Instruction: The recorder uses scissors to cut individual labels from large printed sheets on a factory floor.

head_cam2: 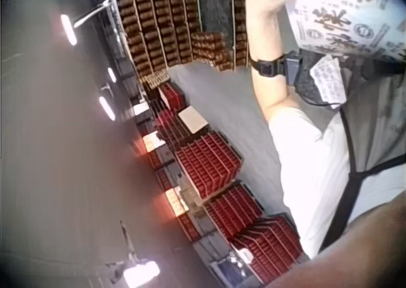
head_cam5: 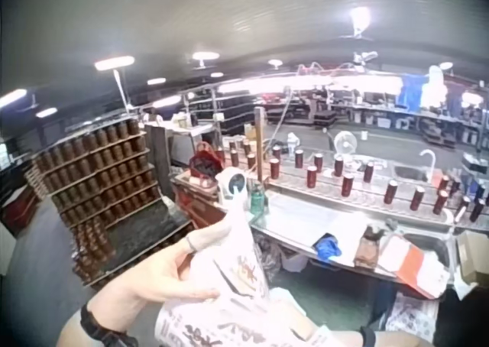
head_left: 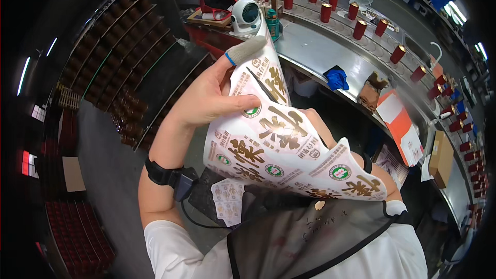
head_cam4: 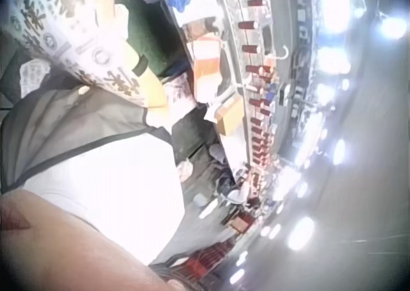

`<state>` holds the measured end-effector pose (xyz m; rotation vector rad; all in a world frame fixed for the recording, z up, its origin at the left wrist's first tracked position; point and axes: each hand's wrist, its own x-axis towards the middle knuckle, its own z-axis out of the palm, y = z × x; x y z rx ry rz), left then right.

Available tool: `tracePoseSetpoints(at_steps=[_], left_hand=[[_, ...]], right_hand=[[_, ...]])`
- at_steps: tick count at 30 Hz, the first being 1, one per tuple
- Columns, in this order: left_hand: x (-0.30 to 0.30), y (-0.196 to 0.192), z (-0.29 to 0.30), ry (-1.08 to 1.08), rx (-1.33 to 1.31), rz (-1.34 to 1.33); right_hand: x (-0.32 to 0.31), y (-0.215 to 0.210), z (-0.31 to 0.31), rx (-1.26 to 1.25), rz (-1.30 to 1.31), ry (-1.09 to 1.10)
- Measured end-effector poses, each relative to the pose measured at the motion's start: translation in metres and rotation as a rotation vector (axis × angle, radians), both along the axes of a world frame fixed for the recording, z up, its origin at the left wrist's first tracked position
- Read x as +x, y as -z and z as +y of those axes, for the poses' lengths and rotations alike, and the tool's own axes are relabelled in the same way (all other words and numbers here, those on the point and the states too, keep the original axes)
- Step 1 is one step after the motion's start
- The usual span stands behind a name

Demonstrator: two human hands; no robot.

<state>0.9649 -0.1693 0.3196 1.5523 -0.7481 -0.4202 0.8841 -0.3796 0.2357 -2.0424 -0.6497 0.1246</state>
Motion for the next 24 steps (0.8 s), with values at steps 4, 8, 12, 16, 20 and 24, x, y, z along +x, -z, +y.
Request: tracePoseSetpoints(at_steps=[4,8,12,16,20,24], left_hand=[[0.011,-0.013,0.006,0.112,0.156,0.034],[0.010,-0.014,0.005,0.148,0.164,0.069],[0.007,-0.015,0.006,0.144,0.220,0.048],[0.007,-0.016,0.008,0.237,0.284,-0.023],[0.006,-0.015,0.011,0.281,0.301,0.040],[0.000,-0.003,0.018,0.353,0.284,0.182]], right_hand=[[0.007,0.008,0.013,0.304,0.248,-0.010],[0.010,0.013,0.017,0.635,0.187,-0.105],[0.011,0.008,0.014,0.697,0.329,-0.156],[0.009,-0.003,0.015,0.465,0.414,-0.077],[0.002,-0.006,0.023,0.487,0.237,-0.028],[-0.006,0.002,0.022,0.325,0.337,0.024]])
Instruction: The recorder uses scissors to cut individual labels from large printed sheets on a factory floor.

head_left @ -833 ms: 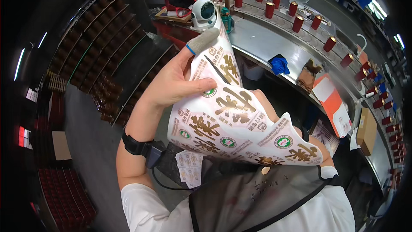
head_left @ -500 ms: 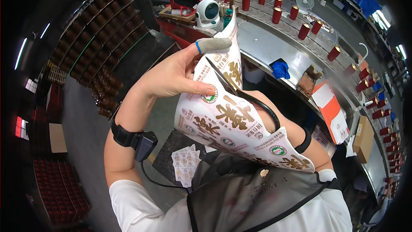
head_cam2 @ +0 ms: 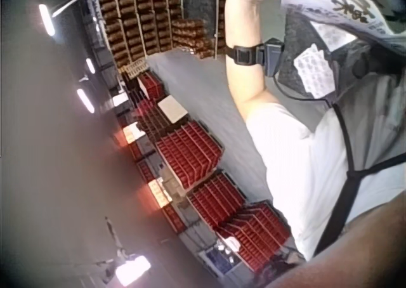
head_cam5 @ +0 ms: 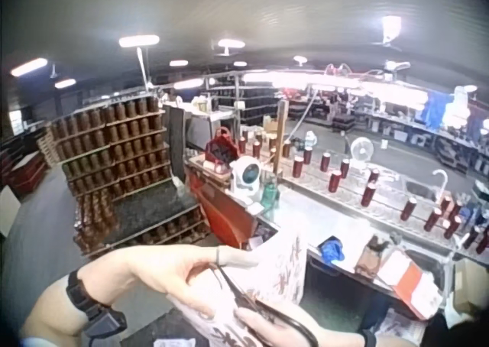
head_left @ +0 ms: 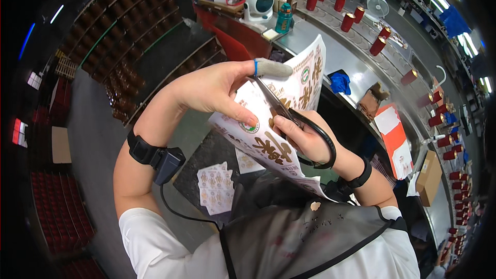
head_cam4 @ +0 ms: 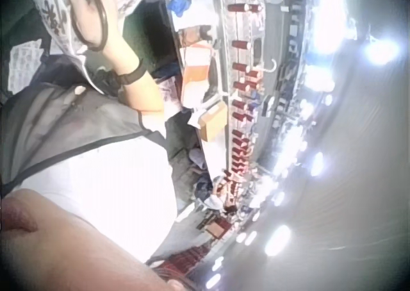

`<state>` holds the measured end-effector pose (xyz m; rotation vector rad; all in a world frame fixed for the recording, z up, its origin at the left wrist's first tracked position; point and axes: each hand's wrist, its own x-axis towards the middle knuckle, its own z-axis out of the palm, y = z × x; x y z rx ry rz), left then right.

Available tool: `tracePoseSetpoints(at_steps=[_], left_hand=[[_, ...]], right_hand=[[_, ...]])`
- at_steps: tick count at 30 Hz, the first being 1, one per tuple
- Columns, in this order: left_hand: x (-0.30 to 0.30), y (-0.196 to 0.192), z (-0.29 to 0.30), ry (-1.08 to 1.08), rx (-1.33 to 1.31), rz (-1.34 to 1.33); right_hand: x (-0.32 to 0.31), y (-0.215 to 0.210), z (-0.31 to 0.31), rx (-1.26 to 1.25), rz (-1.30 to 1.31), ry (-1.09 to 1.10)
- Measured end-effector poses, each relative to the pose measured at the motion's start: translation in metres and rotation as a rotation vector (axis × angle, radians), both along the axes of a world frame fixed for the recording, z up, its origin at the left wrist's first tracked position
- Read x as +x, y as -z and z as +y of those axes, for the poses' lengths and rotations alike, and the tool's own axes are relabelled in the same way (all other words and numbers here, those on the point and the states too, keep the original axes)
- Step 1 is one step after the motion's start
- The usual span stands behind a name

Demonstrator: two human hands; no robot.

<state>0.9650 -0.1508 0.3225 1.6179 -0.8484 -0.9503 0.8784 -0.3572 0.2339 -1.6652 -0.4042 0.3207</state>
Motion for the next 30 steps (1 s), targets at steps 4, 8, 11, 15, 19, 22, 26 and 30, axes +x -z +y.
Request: tracePoseSetpoints(at_steps=[4,8,11,15,19,22,26,30], left_hand=[[-0.011,0.042,0.032,-0.058,-0.022,0.274],[-0.036,0.098,0.110,-0.251,0.098,0.296],[-0.076,0.140,0.158,-0.339,0.084,0.312],[-0.114,0.201,0.200,-0.273,0.087,0.362],[-0.130,0.271,0.233,-0.235,0.215,0.566],[-0.136,0.315,0.258,-0.326,0.238,0.745],[-0.135,0.363,0.313,-0.286,0.150,0.506],[-0.126,0.409,0.382,-0.617,0.436,1.006]], right_hand=[[-0.015,0.023,0.007,-0.178,-0.167,-0.145],[-0.026,0.062,-0.002,-0.167,0.255,-0.259],[0.003,0.121,-0.019,0.362,0.381,-0.106],[0.062,0.255,0.022,0.344,0.618,-0.050],[0.086,0.379,0.119,0.100,0.573,-0.430],[0.082,0.435,0.184,-0.020,0.530,-0.547],[0.065,0.481,0.220,0.019,0.480,-0.728],[0.052,0.537,0.194,-0.026,0.689,-0.384]])
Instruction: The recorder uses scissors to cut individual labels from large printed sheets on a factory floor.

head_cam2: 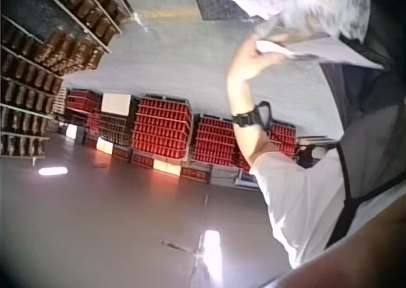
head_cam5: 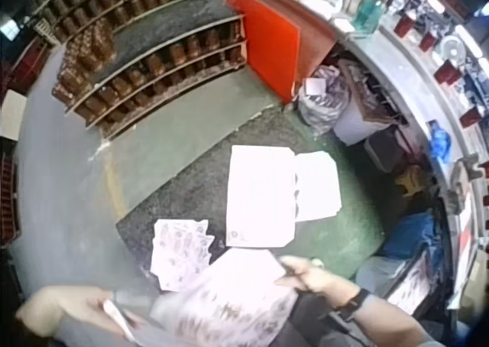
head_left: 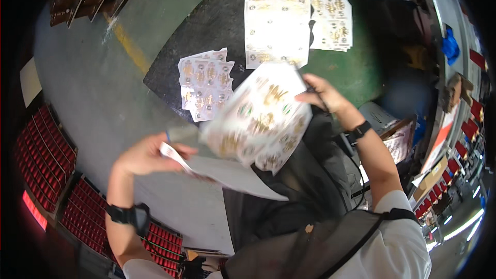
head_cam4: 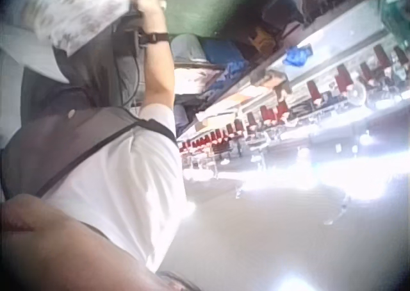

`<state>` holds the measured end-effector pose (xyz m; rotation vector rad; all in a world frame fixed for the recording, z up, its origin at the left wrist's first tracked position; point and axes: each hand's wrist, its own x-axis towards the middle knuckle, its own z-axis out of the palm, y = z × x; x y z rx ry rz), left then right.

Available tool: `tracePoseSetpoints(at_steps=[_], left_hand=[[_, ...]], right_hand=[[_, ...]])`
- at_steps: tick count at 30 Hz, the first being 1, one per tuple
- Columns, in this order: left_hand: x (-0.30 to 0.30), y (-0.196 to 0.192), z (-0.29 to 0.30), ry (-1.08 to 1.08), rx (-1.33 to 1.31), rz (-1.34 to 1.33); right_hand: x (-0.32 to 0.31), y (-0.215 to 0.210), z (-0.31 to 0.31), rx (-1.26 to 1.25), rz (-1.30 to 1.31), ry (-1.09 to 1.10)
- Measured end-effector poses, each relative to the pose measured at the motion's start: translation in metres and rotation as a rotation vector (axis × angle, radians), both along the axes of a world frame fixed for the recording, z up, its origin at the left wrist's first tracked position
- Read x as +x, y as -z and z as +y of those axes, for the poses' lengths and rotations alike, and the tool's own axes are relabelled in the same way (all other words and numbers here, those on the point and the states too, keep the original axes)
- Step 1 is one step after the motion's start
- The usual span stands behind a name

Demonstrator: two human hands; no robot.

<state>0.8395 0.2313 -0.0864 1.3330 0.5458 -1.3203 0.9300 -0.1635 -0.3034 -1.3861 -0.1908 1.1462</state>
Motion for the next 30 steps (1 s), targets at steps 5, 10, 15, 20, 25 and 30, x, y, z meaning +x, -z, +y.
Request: tracePoseSetpoints(at_steps=[5,10,15,20,25,30], left_hand=[[0.026,0.125,0.060,0.344,0.252,0.003],[0.011,0.314,0.046,1.131,0.353,0.069],[-0.006,0.450,0.036,1.428,0.142,0.477],[0.013,0.488,0.060,1.364,0.325,0.225],[0.031,0.522,0.030,1.351,0.673,-0.435],[0.028,0.561,-0.021,1.376,0.660,-0.882]], right_hand=[[0.071,0.117,-0.088,-0.165,0.277,0.725],[0.168,0.239,-0.166,-0.152,0.107,0.562],[0.217,0.320,-0.232,-0.416,-0.214,0.611],[0.250,0.384,-0.270,-0.208,-0.598,0.798],[0.159,0.341,-0.321,-0.738,-0.905,0.702],[-0.082,0.234,-0.421,-0.928,-0.739,0.584]])
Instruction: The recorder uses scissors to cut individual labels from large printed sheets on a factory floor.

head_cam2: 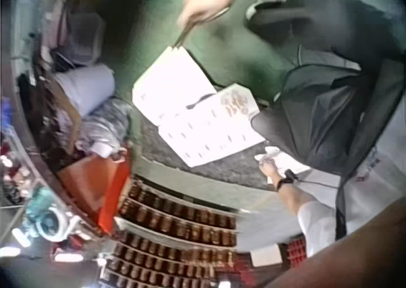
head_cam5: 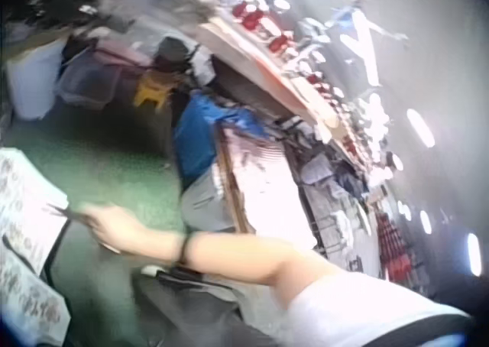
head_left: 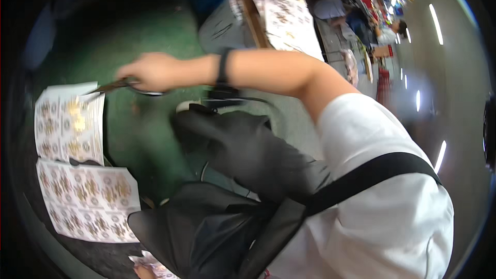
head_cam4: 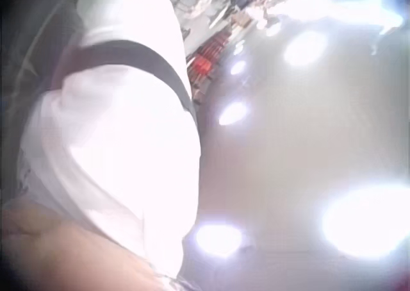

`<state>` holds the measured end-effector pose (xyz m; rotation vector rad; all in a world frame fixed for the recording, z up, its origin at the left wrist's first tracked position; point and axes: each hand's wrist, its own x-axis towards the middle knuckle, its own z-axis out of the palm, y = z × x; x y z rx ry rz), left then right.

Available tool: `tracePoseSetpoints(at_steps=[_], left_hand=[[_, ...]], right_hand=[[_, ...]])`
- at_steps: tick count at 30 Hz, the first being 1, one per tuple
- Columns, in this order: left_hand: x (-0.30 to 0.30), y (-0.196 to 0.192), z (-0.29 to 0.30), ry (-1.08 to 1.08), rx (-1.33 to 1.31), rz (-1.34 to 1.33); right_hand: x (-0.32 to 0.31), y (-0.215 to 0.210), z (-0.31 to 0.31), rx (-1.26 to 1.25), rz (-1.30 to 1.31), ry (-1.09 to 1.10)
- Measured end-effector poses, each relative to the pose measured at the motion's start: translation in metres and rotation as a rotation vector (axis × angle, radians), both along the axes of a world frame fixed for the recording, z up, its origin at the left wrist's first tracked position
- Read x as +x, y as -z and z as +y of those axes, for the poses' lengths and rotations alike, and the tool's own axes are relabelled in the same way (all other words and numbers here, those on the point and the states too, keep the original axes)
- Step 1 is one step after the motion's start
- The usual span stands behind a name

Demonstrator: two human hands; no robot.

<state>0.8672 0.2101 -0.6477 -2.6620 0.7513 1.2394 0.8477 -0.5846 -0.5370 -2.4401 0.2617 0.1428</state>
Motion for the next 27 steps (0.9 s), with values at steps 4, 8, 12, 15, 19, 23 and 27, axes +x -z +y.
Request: tracePoseSetpoints(at_steps=[4,8,12,15,19,23,27], left_hand=[[-0.012,-0.007,-0.041,0.011,0.125,-0.299],[0.010,-0.091,-0.138,-0.123,-0.093,-0.459],[0.019,-0.226,-0.283,0.103,-0.559,-0.718],[0.018,-0.306,-0.403,0.038,-0.716,-0.493],[-0.028,-0.349,-0.560,0.127,-0.820,-0.257],[-0.104,-0.341,-0.703,0.582,-0.879,-0.130],[-0.163,-0.315,-0.809,0.832,-0.832,-0.166]], right_hand=[[-0.213,-0.068,-0.096,0.059,-0.069,0.499],[-0.379,-0.122,-0.157,-0.181,-0.011,1.250],[-0.452,-0.127,-0.207,-0.198,0.103,1.430],[-0.456,-0.111,-0.227,-0.229,0.023,1.418],[-0.446,-0.101,-0.233,-0.120,0.158,1.372],[-0.450,-0.107,-0.233,-0.073,0.141,1.386],[-0.466,-0.107,-0.232,-0.070,-0.030,1.404]])
